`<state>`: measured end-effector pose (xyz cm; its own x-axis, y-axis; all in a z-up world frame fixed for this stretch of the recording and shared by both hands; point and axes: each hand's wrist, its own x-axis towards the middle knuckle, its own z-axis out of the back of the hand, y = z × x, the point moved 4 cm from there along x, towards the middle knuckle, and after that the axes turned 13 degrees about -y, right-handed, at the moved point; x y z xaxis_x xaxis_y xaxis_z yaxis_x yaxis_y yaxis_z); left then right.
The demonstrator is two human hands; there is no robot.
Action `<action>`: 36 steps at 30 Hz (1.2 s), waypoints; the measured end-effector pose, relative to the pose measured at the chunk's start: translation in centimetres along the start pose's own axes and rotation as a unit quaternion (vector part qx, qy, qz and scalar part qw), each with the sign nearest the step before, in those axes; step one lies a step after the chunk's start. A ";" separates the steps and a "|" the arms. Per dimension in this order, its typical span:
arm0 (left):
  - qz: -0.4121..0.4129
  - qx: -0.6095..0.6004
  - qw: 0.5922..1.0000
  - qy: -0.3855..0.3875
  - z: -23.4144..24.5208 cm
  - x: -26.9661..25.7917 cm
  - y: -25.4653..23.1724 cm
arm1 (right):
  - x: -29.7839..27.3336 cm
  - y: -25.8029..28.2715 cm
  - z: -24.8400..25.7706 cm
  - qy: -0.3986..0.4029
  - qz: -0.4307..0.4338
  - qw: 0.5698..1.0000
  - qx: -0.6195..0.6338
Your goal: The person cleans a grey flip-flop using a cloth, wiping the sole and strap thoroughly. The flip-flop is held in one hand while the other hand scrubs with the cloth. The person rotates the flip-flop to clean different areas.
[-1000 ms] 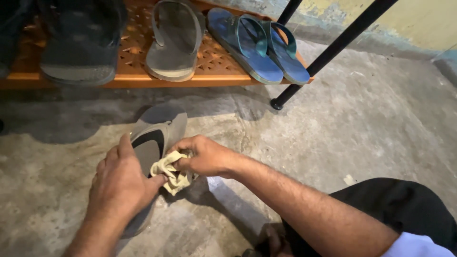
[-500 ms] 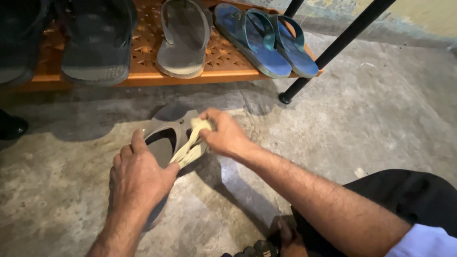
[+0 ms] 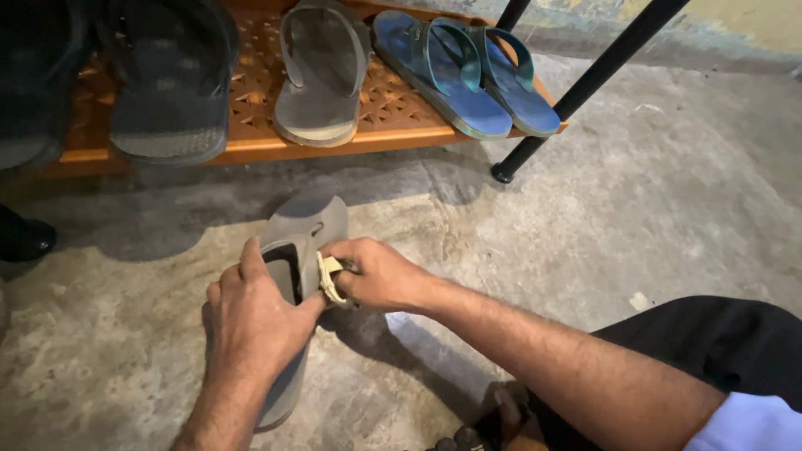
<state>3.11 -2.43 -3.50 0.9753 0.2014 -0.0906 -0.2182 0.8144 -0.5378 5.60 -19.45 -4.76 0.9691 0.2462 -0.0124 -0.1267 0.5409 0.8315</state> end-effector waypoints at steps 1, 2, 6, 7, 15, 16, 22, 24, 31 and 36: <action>0.000 -0.004 1.000 -0.008 0.0 0.0 0.1 | -0.2 -0.1 -0.2 0.018 -0.001 1.000 -0.014; -0.001 -0.008 1.000 -0.018 0.0 0.0 0.3 | -0.1 0.1 0.1 0.011 0.020 0.999 -0.047; 0.013 -0.037 0.998 -0.042 0.4 0.5 1.1 | 0.5 0.8 1.9 -0.077 0.040 0.988 -0.126; 0.016 -0.040 0.998 -0.050 0.5 0.4 1.3 | 0.7 0.9 2.4 -0.112 0.030 0.985 -0.130; 0.085 -0.083 0.992 -0.036 1.0 0.0 1.1 | 1.6 0.4 5.3 -0.186 -0.029 0.976 -0.108; 0.091 -0.088 0.990 -0.061 1.2 0.2 1.2 | 1.5 0.8 5.0 -0.177 0.023 0.976 -0.124; 0.065 -0.142 0.975 -0.158 1.0 1.3 2.1 | -0.1 3.8 3.3 -0.133 0.162 0.967 -0.147; 0.015 -0.153 0.968 -0.199 1.0 1.3 1.9 | -0.9 4.7 2.2 -0.066 0.158 0.978 -0.123; -0.029 -0.180 0.967 -0.180 1.5 0.4 0.9 | -1.9 3.8 0.8 -0.020 0.120 0.988 -0.092; 0.040 -0.139 0.985 -0.094 2.3 -0.5 -0.1 | 1.0 -0.1 6.2 -0.246 0.055 0.952 -0.172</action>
<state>2.61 -1.37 -1.42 0.9260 0.3775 0.0017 -0.2501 0.6168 -0.7463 7.90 -24.23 -1.48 0.9174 -0.0438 0.3956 -0.2130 0.7857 0.5808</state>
